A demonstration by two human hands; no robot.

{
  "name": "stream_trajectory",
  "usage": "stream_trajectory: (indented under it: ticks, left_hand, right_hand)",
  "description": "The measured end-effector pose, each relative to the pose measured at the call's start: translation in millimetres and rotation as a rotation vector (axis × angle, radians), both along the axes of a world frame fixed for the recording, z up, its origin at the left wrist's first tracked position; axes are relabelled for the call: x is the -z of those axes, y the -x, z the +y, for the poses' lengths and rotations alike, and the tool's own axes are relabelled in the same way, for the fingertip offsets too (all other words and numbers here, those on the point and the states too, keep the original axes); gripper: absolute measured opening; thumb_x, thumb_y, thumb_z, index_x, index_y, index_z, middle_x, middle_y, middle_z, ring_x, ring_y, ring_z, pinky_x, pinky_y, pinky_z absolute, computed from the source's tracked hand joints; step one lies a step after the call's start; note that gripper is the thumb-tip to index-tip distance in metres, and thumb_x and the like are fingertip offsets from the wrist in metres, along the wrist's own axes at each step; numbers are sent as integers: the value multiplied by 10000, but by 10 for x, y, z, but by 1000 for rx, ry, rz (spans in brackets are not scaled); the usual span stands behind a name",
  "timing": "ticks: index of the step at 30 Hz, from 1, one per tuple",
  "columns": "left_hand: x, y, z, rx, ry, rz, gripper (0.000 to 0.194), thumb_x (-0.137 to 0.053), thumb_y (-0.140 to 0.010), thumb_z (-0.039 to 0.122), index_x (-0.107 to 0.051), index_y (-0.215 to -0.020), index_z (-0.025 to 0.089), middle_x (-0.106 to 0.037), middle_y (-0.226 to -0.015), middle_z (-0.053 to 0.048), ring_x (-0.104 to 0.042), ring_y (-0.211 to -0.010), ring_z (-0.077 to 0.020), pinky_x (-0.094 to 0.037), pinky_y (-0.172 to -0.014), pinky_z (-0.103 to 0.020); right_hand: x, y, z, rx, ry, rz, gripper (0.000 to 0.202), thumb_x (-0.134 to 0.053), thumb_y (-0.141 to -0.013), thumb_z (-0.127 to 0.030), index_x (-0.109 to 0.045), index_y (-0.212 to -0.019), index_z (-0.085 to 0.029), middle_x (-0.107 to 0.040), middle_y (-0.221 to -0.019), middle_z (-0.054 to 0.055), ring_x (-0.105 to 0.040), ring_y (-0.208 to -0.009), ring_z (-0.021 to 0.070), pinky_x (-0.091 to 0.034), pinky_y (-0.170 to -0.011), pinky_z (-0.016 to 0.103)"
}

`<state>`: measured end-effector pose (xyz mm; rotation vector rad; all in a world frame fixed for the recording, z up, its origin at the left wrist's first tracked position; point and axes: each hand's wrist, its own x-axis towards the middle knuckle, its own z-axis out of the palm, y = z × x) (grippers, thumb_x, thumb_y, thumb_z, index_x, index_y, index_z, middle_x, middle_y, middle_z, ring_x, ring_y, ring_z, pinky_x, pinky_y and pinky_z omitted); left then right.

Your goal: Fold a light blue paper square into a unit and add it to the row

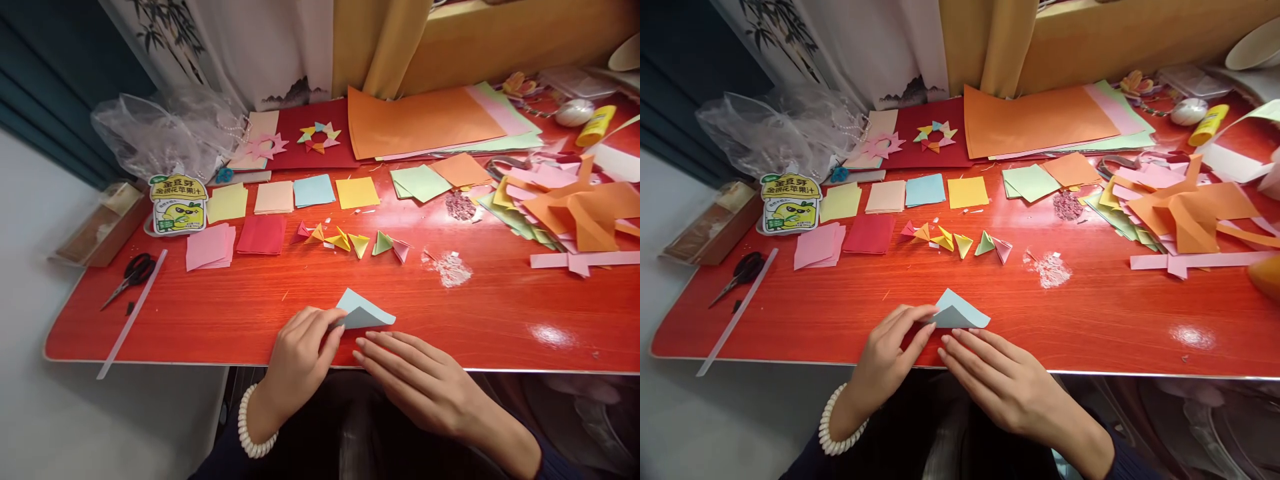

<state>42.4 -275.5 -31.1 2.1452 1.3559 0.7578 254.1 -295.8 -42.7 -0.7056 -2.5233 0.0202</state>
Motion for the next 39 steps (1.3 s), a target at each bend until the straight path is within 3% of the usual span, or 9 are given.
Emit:
stream_trajectory:
  ticks: [4, 11, 17, 23, 27, 34, 39]
  left_hand:
    - [-1, -33, 50, -52, 56, -43, 182, -490, -882, 209, -551, -1054, 224, -638, -908, -28, -595, -849, -157, -507, -772, -311]
    - [-2, -82, 89, -60, 57, -50, 136, -479, -892, 219, -602, -836, 200, -611, -856, -24, -548, -834, -153, -470, -764, -306]
    - [-103, -3, 103, 23, 31, 28, 171, -467, -892, 216, -600, -783, 214, -660, -817, 2, -584, -771, -150, -439, -721, -323]
    - [-62, 103, 37, 3, 1, 65, 82, -527, -866, 236, -597, -908, 236, -652, -1014, -2, -592, -928, -161, -450, -829, -342]
    - [-12, 106, 23, -47, -21, 76, 208, -518, -876, 254, -532, -1081, 220, -648, -1004, -18, -592, -920, -160, -474, -830, -333]
    - [8, 127, 15, 34, -147, 111, 82, -504, -881, 187, -573, -923, 200, -638, -1047, -28, -594, -975, -150, -484, -860, -306]
    - [38, 146, 3, 43, -251, 176, 121, -529, -865, 169, -583, -973, 163, -635, -1085, -58, -602, -977, -158, -496, -869, -308]
  right_hand:
    - [50, 11, 58, 39, 5, -106, 444, -499, -845, -94, -456, -1285, -68, -482, -1339, 89, -367, -1292, 211, -371, -1066, 393]
    - [-2, -10, 153, 36, 11, -170, 486, -475, -869, -127, -376, -1339, -55, -381, -1406, 90, -306, -1324, 222, -329, -1088, 419]
    - [-83, -25, 197, 3, 20, -213, 484, -452, -882, -118, -355, -1352, -58, -347, -1425, 89, -261, -1342, 213, -264, -1110, 409]
    - [-95, 24, 175, -8, 41, -187, 438, -454, -889, -137, -415, -1320, -72, -421, -1377, 87, -292, -1326, 192, -295, -1098, 373]
    - [-90, 43, 188, 12, 30, -239, 417, -433, -897, -133, -428, -1309, -67, -398, -1388, 99, -315, -1316, 202, -312, -1087, 385]
    - [-107, 71, 273, -4, 33, -292, 430, -412, -908, -151, -398, -1327, -55, -380, -1398, 98, -344, -1303, 221, -359, -1063, 408]
    - [-123, 94, 342, 8, 36, -309, 448, -424, -915, -203, -385, -1335, -53, -368, -1407, 95, -336, -1309, 226, -338, -1076, 426]
